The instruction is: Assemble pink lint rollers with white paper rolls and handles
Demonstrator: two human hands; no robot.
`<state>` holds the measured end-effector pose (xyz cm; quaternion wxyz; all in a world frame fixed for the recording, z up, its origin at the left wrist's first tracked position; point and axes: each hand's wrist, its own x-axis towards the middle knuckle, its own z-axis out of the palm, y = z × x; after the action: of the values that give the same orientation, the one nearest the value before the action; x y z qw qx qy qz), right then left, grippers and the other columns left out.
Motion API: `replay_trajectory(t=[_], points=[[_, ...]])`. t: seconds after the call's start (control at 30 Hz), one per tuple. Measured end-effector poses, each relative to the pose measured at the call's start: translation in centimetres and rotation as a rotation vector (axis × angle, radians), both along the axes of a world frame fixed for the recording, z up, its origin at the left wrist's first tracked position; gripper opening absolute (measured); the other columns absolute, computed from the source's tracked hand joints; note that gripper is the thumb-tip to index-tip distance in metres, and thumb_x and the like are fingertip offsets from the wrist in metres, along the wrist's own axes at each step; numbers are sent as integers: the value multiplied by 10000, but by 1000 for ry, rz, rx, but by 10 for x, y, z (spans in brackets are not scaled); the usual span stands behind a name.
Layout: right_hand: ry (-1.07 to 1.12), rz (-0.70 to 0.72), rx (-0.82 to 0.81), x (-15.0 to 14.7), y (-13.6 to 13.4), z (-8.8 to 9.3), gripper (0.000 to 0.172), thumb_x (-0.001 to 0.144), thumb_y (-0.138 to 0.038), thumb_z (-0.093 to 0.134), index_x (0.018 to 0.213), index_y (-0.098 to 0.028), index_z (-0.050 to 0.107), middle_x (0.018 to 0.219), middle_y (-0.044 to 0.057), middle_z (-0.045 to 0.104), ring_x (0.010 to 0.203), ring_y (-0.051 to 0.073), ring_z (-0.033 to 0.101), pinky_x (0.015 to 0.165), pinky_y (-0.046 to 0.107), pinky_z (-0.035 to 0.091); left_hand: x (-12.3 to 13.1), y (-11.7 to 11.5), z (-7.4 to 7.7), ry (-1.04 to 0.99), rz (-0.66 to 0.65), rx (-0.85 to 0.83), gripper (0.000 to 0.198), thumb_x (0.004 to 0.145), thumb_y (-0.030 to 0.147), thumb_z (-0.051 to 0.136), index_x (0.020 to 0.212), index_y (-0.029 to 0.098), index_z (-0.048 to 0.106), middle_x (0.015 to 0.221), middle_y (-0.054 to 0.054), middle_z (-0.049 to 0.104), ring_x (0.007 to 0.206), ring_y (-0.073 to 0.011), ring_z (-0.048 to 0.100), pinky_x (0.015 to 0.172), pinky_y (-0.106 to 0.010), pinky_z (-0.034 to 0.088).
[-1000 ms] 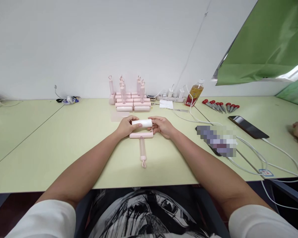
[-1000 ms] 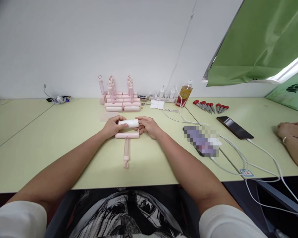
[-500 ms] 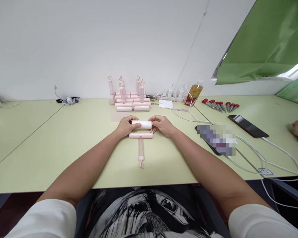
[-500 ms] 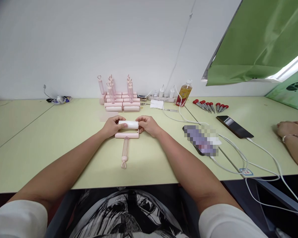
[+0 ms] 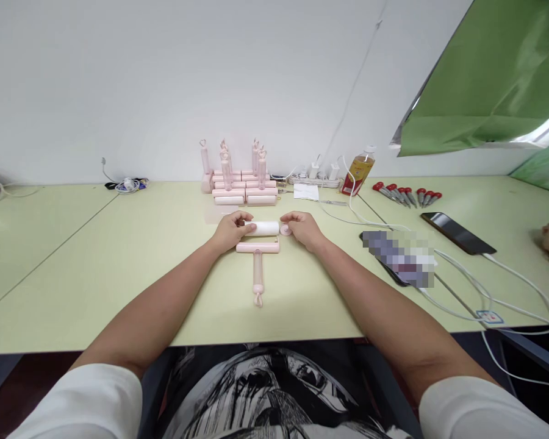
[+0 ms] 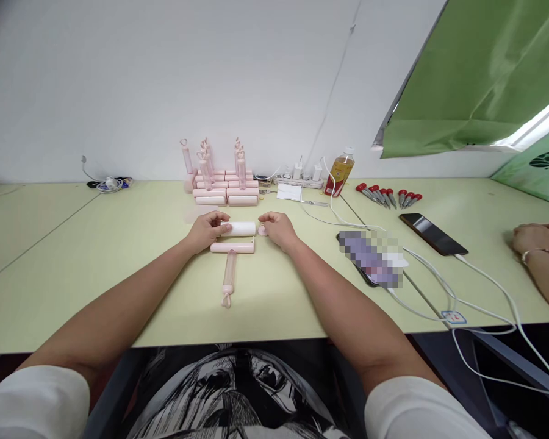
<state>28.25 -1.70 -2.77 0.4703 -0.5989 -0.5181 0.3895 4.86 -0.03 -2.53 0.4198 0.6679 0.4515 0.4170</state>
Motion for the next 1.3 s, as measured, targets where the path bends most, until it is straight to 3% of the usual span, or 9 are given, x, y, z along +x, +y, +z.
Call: replay_trajectory(t=[0.13, 0.33, 0.47, 0.63, 0.73, 0.83, 0.97, 1.1, 1.3], points=[[-126, 52, 60, -1, -2, 1, 301, 608, -175, 628, 896, -202, 711, 830, 5, 692, 699, 145, 578, 653, 269, 457, 1, -1, -1, -50, -15, -34, 474, 594, 465, 774, 936, 162, 649, 756, 6, 571, 639, -115, 500, 562, -261, 460], [-269, 82, 154, -6, -13, 11, 216, 717, -330, 652, 886, -196, 670, 653, -23, 611, 619, 144, 525, 602, 273, 387, 2, -1, 0, -40, 3, -13, 444, 603, 447, 775, 918, 164, 642, 739, 11, 569, 619, -113, 508, 560, -270, 471], [-134, 216, 109, -14, -16, 6, 385, 677, -345, 703, 1029, -200, 643, 551, -87, 474, 521, 105, 417, 538, 249, 323, 4, -4, 3, -72, 12, -26, 398, 691, 506, 717, 886, 170, 627, 741, -2, 589, 628, -132, 543, 547, -278, 486], [208, 173, 95, -18, -14, 4, 408, 638, -330, 718, 1000, -209, 574, 530, -115, 405, 452, 80, 359, 475, 232, 295, 3, -8, 6, -63, 105, 65, 325, 832, 499, 583, 844, 176, 609, 813, -30, 643, 632, -138, 579, 540, -273, 467], [312, 96, 169, -12, -10, 9, 439, 640, -342, 726, 1020, -219, 543, 526, -126, 381, 432, 79, 350, 459, 231, 307, -2, -6, 10, 46, 228, 267, 260, 885, 413, 518, 832, 181, 621, 801, -38, 644, 732, -166, 609, 683, -306, 503], [277, -79, 280, -1, -3, 13, 413, 660, -323, 703, 1024, -211, 543, 546, -115, 421, 449, 82, 347, 473, 235, 314, -14, 1, 17, 264, 507, 465, 189, 881, 311, 510, 899, 183, 648, 954, -87, 635, 957, -227, 606, 904, -381, 477], [114, -276, 415, 16, 4, 17, 341, 689, -270, 632, 1013, -189, 558, 740, -22, 630, 578, 118, 468, 596, 271, 414, -34, 13, 20, 533, 769, 324, 461, 825, 341, 607, 1273, 235, 581, 1306, -158, 505, 1253, -357, 468, 1041, -518, 377], [-217, -348, 466, 26, 2, 20, 281, 729, -242, 578, 997, -185, 642, 919, 46, 702, 711, 174, 527, 747, 349, 456, -41, 22, 13, 545, 612, 59, 455, 887, 420, 541, 1300, 236, 592, 1291, -168, 521, 1161, -345, 556, 1006, -496, 432], [-492, -300, 477, 27, -3, 25, 273, 778, -201, 533, 972, -199, 725, 982, 73, 735, 946, 275, 561, 886, 442, 446, -22, 16, 2, 474, 260, 148, 480, 922, 388, 495, 1349, 190, 587, 1280, -115, 589, 975, -218, 641, 966, -382, 491]])
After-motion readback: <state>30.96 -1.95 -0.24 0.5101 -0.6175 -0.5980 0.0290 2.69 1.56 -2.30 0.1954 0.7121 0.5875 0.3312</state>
